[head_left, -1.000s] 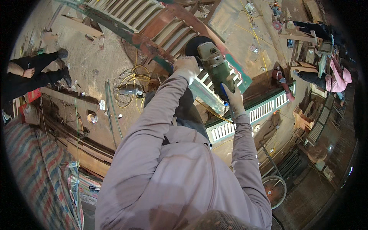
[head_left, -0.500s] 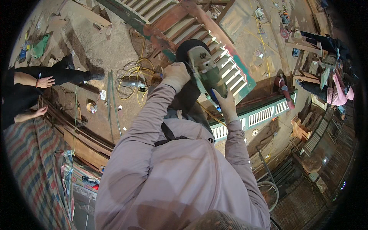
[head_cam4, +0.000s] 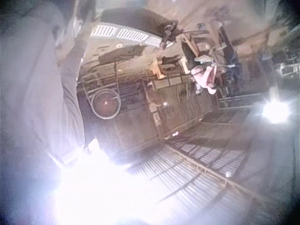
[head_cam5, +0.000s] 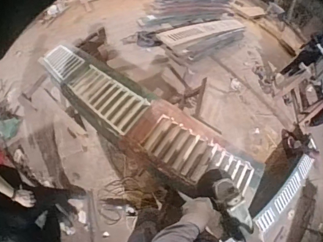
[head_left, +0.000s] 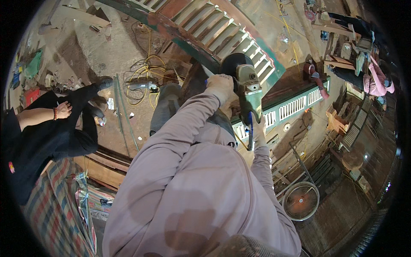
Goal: The person applies glue to the edges of wooden slats and presses them into a green metal frame, then uses an angle grinder to smooth the frame edges. The person handles a glue bottle, a small container, and the angle grinder while working on the frame.
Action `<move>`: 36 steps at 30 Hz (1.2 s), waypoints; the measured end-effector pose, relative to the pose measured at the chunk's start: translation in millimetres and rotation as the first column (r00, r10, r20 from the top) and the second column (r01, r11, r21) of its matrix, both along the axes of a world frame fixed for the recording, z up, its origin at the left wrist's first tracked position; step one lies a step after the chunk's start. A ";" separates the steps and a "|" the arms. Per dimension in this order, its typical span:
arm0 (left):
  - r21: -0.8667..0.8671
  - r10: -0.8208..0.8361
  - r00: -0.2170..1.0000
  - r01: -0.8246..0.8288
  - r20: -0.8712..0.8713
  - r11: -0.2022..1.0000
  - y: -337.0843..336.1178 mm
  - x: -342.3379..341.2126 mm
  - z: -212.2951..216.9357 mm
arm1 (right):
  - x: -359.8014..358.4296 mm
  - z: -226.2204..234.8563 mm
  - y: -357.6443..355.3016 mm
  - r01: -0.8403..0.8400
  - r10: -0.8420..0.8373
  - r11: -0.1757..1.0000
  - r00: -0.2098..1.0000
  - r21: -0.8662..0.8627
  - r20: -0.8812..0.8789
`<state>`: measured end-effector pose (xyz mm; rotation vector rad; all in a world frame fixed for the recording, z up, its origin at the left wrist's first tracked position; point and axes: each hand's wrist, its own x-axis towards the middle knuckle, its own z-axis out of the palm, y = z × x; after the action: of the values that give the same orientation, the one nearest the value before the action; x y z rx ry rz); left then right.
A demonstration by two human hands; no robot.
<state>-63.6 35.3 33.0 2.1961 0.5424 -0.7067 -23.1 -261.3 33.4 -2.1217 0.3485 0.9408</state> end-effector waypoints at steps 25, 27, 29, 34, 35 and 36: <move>0.193 0.117 0.983 -0.089 -0.140 0.977 116.9 -32.4 16.2 | -31.8 26.5 134.5 -0.195 0.154 0.940 0.975 0.281 0.162; 0.144 -0.027 0.989 0.048 -0.143 0.988 120.3 -30.1 9.0 | -41.6 35.6 115.5 -0.314 0.287 0.945 0.930 0.094 0.228; 0.186 0.018 0.989 0.010 -0.149 0.983 112.0 -32.0 10.4 | -26.5 57.7 130.9 -0.247 0.242 0.913 0.969 0.325 0.056; 0.200 -0.015 0.991 0.042 -0.132 0.979 93.4 -0.5 7.1 | -54.0 -10.0 63.8 -0.300 0.299 0.953 0.926 -0.030 0.231; 0.161 -0.028 0.988 0.053 -0.153 0.986 91.0 3.0 14.0 | -56.4 -13.7 59.4 -0.322 0.343 0.939 0.889 -0.117 0.305; 0.176 -0.018 0.990 0.044 -0.143 0.983 90.6 5.8 13.6 | -55.8 -17.5 55.4 -0.322 0.355 0.934 0.887 -0.155 0.294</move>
<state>-57.8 125.9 46.6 2.3364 0.6670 -0.8635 -78.9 -205.9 15.9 -2.4315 -0.1496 0.7608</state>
